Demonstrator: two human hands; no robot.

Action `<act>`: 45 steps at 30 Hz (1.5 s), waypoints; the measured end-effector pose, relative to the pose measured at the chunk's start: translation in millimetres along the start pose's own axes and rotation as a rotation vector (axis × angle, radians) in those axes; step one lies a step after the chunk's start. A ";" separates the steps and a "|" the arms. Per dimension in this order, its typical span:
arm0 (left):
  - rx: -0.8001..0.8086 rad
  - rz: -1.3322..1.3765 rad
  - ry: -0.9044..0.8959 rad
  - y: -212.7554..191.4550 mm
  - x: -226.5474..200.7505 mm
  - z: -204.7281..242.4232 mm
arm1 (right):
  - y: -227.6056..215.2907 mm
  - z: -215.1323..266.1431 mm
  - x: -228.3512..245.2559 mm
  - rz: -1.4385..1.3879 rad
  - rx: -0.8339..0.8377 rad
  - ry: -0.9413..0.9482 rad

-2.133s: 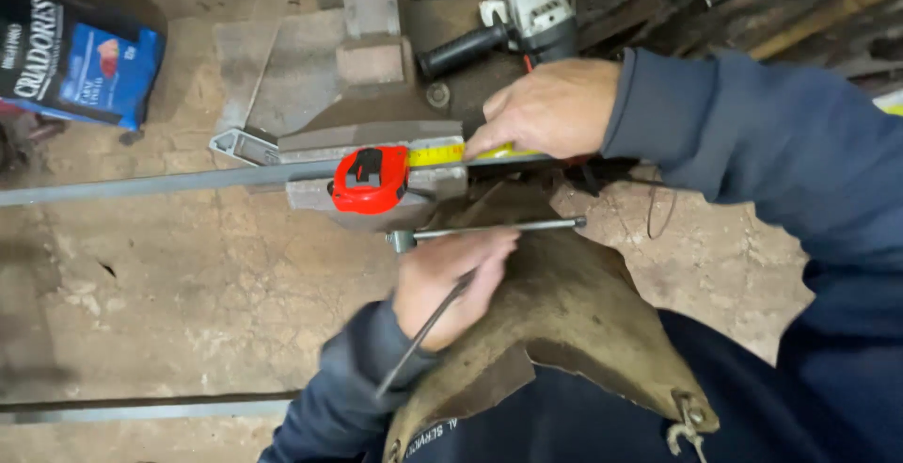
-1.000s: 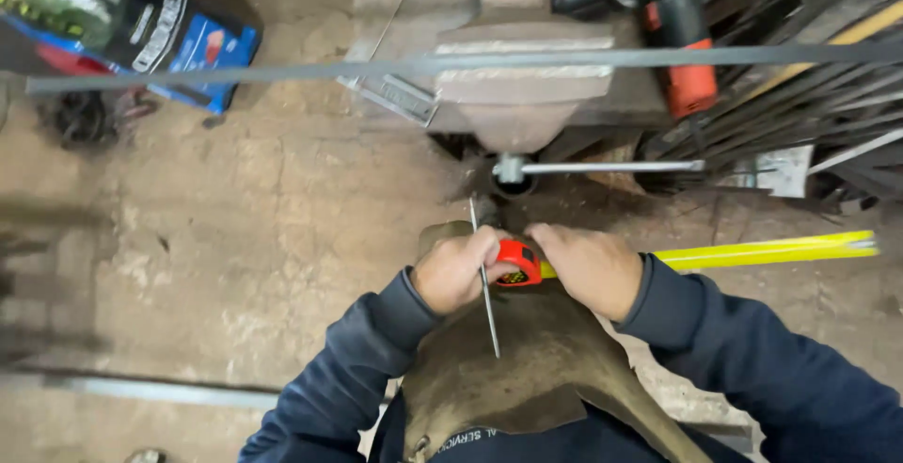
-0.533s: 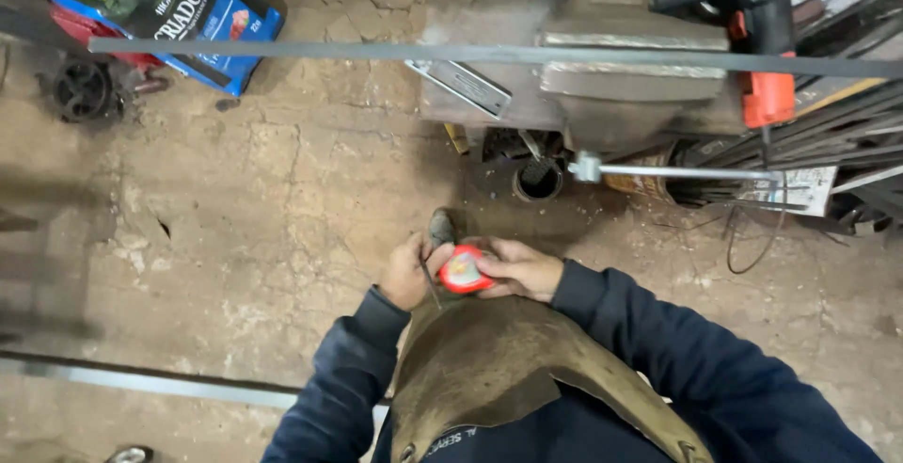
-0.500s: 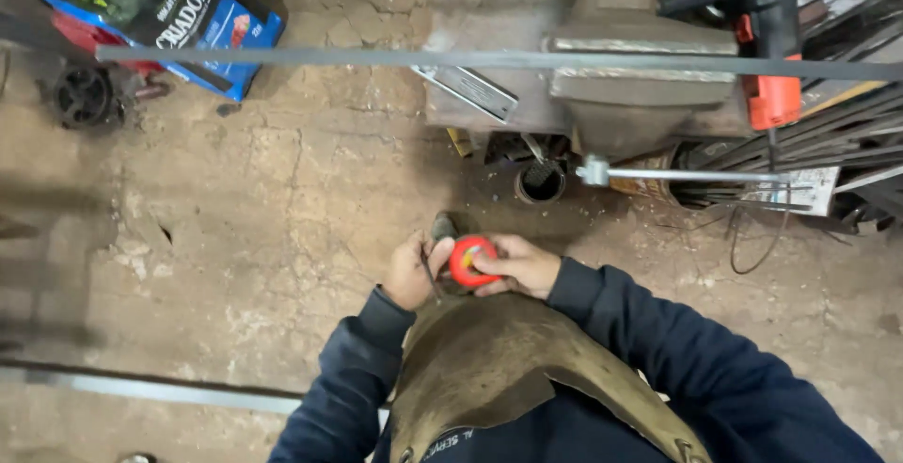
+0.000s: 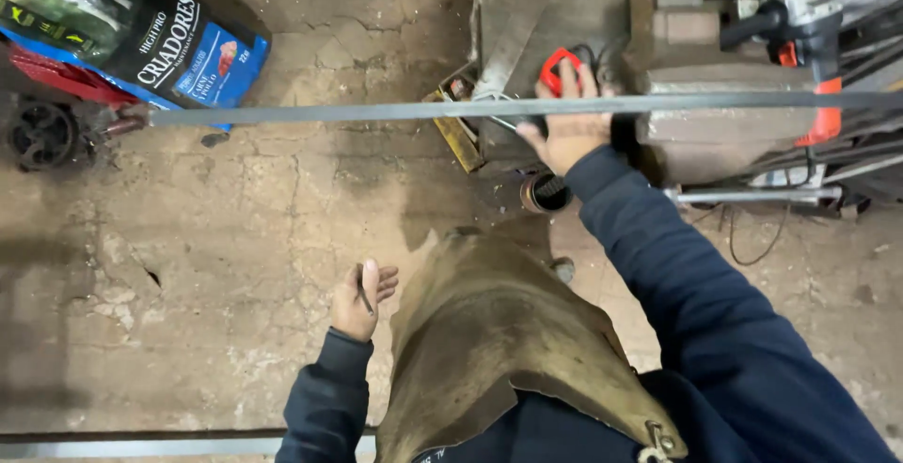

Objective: Measuring and cutting metal bars using an angle grinder and a square ruler in a workshop.

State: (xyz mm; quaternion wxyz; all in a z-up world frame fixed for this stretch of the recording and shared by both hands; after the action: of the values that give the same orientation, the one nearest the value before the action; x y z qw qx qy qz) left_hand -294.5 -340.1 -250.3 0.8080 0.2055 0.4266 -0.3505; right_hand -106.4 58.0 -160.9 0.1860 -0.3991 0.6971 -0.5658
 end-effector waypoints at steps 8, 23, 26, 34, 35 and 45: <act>0.006 0.080 -0.119 -15.6 25.0 -15.7 | 24.0 -11.0 19.8 0.032 0.108 -0.060; -0.444 -0.245 0.739 -10.7 -57.6 -26.9 | -65.6 152.0 43.8 -1.724 0.943 0.365; -0.362 -0.276 0.796 44.3 -60.7 -11.6 | -63.7 216.7 -7.4 -1.733 0.873 0.337; 0.049 -0.524 0.520 239.1 -6.1 31.6 | -58.3 421.3 -159.8 -1.564 0.098 1.507; 0.053 -0.529 0.520 262.2 -17.7 42.4 | -68.8 429.7 -168.1 -1.568 0.094 1.511; 0.581 -0.603 0.560 410.9 -103.1 98.1 | -232.0 375.9 -220.2 -0.414 -0.373 0.514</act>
State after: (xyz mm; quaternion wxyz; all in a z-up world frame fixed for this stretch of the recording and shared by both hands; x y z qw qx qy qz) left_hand 23.6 -86.4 -96.7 0.4349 0.3758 0.5521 -0.6040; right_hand 375.9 -23.4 -95.0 -0.1891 -0.4036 0.7168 -0.5363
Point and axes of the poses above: each hand's wrist, its own z-axis away from the middle knuckle, its own y-axis out of the palm, x = y × z, the point moved 3 cm from there along -z, towards the middle knuckle, and after that the axes turned 2 degrees about -z, right-handed, at the moved point
